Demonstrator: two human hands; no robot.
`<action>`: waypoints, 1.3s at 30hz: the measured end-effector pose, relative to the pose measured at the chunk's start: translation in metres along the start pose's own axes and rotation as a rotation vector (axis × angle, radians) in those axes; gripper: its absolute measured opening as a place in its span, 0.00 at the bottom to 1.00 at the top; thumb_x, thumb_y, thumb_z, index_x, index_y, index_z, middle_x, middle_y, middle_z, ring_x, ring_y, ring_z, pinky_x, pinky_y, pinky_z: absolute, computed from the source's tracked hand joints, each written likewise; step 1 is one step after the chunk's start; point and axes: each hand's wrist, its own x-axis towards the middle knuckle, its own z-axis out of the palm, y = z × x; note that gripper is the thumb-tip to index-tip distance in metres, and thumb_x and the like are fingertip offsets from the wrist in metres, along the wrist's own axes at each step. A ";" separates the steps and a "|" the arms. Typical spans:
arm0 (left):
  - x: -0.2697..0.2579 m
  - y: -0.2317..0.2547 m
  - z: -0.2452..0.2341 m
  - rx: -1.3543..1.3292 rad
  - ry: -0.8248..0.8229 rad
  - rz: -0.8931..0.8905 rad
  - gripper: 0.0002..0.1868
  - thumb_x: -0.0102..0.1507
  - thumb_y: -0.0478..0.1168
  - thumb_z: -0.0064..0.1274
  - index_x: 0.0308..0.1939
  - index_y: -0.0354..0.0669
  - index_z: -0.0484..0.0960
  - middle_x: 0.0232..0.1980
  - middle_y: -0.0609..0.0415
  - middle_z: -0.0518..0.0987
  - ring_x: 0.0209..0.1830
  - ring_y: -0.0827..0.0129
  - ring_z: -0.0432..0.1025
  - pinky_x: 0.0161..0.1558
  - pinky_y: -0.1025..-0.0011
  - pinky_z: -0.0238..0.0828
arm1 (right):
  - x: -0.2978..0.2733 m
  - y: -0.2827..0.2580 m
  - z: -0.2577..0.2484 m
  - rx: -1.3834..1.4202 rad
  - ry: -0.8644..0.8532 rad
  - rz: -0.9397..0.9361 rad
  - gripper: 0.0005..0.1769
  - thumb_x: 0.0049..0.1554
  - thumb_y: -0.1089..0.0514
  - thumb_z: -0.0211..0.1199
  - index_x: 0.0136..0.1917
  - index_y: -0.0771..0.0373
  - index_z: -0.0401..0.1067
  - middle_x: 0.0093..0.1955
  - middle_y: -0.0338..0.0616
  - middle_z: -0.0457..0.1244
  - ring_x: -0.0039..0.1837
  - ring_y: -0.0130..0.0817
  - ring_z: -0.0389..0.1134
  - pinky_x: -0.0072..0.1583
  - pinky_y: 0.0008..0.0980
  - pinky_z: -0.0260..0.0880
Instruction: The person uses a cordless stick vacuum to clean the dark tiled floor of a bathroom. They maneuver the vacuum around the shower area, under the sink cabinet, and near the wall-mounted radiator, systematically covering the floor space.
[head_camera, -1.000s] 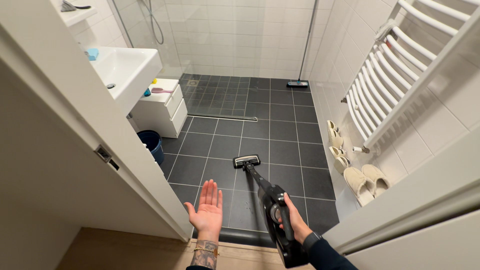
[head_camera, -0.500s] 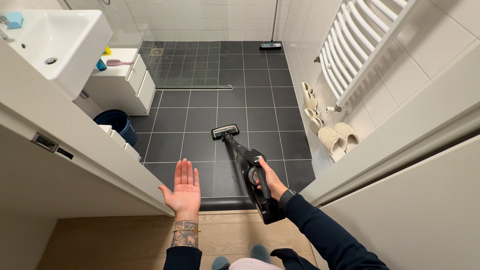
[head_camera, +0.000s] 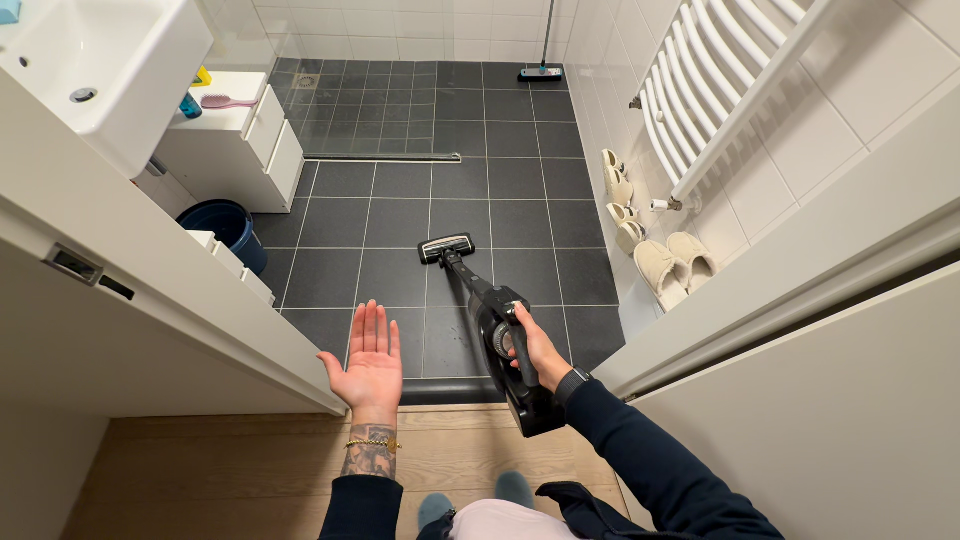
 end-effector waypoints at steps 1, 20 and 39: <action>0.000 0.000 0.000 0.004 0.004 0.000 0.50 0.68 0.74 0.20 0.71 0.36 0.68 0.76 0.48 0.69 0.78 0.61 0.61 0.78 0.57 0.52 | 0.001 0.001 0.001 0.007 -0.001 -0.006 0.43 0.53 0.18 0.49 0.47 0.62 0.73 0.34 0.40 0.61 0.35 0.27 0.63 0.38 0.29 0.68; -0.014 -0.003 -0.016 0.023 0.036 -0.017 0.49 0.67 0.74 0.22 0.71 0.36 0.68 0.75 0.48 0.69 0.78 0.61 0.60 0.77 0.57 0.52 | -0.015 0.030 0.004 0.024 -0.061 0.063 0.44 0.53 0.15 0.45 0.47 0.58 0.71 0.33 0.39 0.60 0.32 0.28 0.62 0.37 0.27 0.66; -0.027 -0.006 -0.025 0.046 0.057 -0.026 0.48 0.67 0.73 0.22 0.71 0.37 0.68 0.75 0.49 0.69 0.78 0.62 0.60 0.77 0.57 0.52 | -0.021 0.059 0.003 0.010 -0.058 0.050 0.45 0.53 0.16 0.44 0.54 0.58 0.68 0.36 0.38 0.60 0.36 0.26 0.63 0.41 0.27 0.69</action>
